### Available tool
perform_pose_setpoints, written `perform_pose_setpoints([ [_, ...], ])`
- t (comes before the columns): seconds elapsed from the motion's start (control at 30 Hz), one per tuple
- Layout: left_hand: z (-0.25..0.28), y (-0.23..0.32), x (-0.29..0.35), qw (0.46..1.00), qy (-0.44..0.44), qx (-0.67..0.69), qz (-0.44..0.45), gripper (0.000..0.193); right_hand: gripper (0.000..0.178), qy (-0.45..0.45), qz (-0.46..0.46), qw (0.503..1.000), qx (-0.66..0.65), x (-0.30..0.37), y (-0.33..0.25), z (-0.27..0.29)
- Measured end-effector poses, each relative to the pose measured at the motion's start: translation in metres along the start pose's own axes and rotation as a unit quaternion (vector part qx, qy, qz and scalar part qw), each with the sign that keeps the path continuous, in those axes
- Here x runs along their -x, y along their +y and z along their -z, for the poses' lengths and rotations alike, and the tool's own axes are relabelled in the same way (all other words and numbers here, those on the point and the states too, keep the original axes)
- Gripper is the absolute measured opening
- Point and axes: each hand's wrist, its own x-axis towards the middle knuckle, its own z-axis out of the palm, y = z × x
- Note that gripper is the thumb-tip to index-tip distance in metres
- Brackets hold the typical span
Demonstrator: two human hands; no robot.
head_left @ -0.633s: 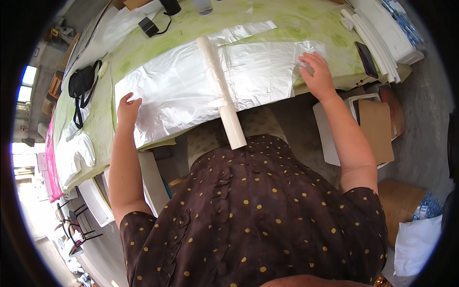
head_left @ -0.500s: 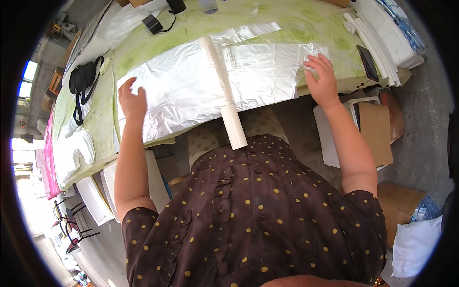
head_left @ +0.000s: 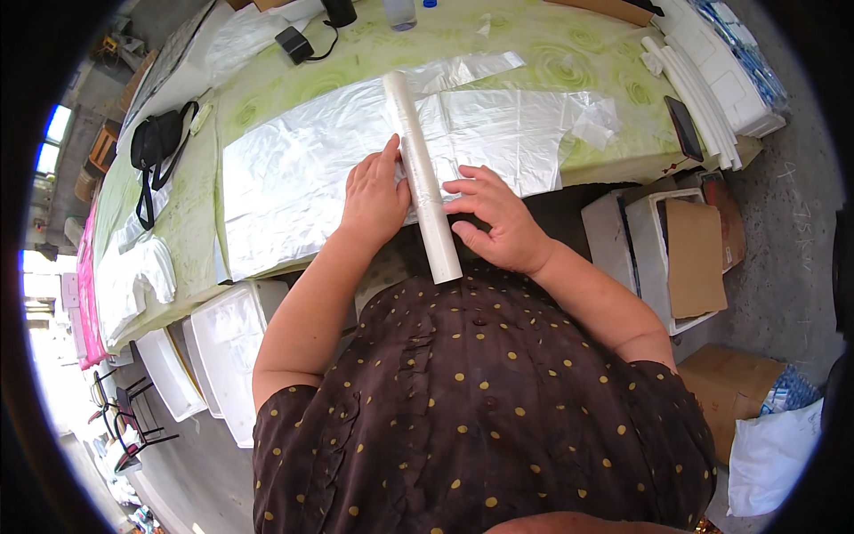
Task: The person wraps small white rectangular items in clear plastic film on a table. They roll the film around each item, fold the ends, and place the wrapped items into a white tray. The person repeats this process for several items.
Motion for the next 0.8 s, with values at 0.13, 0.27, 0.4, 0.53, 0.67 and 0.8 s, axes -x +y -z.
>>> perform_pose_setpoints([
  [0.13,0.004,0.001,-0.004,0.999,-0.031,-0.024,0.018,0.069,0.028,-0.033,0.007,0.999,-0.002,-0.007,-0.003,-0.012],
  [0.27,0.026,0.005,-0.018,0.994,-0.033,-0.099,0.021,0.063,0.026,-0.048,0.003,0.999,0.023,-0.017,-0.011,-0.013],
  [0.4,0.035,0.011,-0.033,0.981,0.081,-0.031,-0.175,0.038,0.024,-0.031,0.026,0.999,0.020,-0.028,-0.004,-0.009],
  [0.53,0.027,-0.001,-0.022,0.993,0.026,0.064,-0.095,0.027,0.022,0.012,0.012,0.995,0.102,-0.045,0.021,-0.003],
  [0.67,0.028,-0.003,-0.007,0.992,0.082,0.086,-0.040,0.031,0.030,-0.049,-0.027,0.979,0.198,-0.068,0.052,-0.006],
  [0.8,0.023,-0.015,0.005,0.989,0.071,0.132,-0.016,0.036,0.035,-0.141,-0.056,0.950,0.275,-0.102,0.062,-0.028],
])
